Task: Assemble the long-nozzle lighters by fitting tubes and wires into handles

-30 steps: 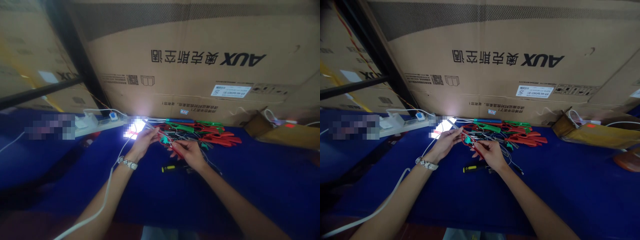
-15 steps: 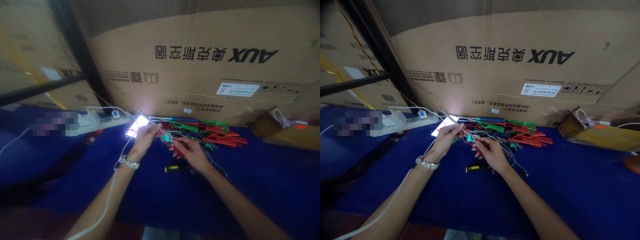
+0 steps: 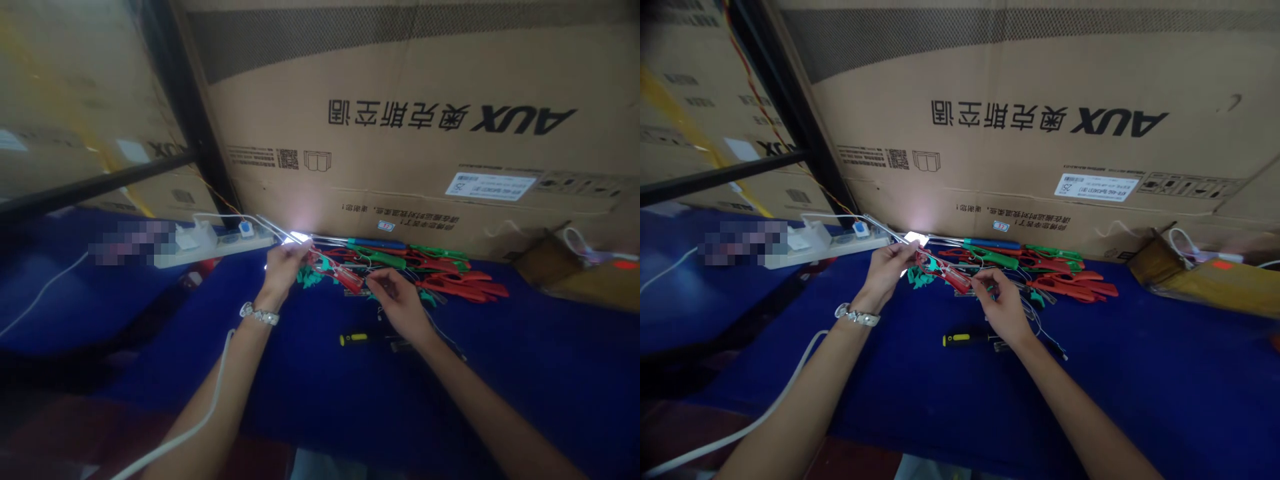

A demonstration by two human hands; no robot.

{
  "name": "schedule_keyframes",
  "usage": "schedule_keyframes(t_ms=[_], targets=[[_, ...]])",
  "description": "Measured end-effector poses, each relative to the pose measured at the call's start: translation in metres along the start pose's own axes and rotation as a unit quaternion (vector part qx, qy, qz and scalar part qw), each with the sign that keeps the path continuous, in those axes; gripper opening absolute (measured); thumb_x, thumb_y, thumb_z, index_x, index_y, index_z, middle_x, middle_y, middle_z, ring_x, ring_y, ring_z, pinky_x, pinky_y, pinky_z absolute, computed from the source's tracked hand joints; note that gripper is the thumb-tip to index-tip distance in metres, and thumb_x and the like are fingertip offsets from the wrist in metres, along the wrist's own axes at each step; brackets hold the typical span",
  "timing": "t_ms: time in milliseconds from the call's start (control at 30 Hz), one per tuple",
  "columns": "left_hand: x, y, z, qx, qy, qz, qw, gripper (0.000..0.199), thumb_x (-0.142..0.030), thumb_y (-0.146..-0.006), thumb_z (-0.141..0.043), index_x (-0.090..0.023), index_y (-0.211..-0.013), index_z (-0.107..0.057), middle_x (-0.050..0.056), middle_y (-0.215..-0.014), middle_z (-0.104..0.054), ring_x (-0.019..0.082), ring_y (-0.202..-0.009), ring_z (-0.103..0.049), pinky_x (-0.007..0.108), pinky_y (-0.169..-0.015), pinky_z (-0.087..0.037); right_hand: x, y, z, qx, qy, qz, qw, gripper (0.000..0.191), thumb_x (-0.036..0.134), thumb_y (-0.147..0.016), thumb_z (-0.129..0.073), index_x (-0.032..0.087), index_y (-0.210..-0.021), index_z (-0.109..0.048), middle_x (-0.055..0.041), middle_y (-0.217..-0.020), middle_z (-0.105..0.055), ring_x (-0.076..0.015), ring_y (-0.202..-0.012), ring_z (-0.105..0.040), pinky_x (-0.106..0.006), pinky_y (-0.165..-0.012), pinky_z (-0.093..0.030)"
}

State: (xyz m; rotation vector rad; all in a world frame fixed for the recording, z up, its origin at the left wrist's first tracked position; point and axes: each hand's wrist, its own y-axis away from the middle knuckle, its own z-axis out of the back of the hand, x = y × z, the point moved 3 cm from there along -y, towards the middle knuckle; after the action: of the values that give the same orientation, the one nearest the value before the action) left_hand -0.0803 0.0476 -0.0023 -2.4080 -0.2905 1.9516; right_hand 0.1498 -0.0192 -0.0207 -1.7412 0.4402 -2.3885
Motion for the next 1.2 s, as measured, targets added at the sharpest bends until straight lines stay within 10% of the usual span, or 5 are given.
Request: schedule_keyframes(t_ms=[433,1200], targets=[[-0.001,0.0,0.001,-0.018,0.006,0.007,1.0,0.042,-0.05,-0.06,-0.088,-0.011,-0.063,-0.071,0.004,-0.063,-0.069,0.012,-0.058,-0.063,0.027,-0.067,-0.056,-0.008,-0.007,0.018,0.028,0.22,0.078,0.972,0.016,0.017,-0.076,-0.055,0.021,-0.082,-0.068,-0.0035,-0.082,-0.067,-0.0187,-0.072,-0.059,-0.031,-0.067,-0.046],[-0.001,0.007,-0.009,-0.096,0.005,-0.037,0.995,0.035,-0.044,-0.065,-0.086,-0.013,-0.066,-0.07,0.003,-0.067,-0.072,0.015,-0.064,-0.068,0.027,-0.069,-0.057,-0.01,-0.009,0.023,0.03,0.297,0.091,0.95,0.004,0.019,-0.081,-0.066,0.022,-0.084,-0.068,-0.0036,-0.087,-0.07,-0.023,-0.09,-0.063,-0.037,-0.085,-0.045]])
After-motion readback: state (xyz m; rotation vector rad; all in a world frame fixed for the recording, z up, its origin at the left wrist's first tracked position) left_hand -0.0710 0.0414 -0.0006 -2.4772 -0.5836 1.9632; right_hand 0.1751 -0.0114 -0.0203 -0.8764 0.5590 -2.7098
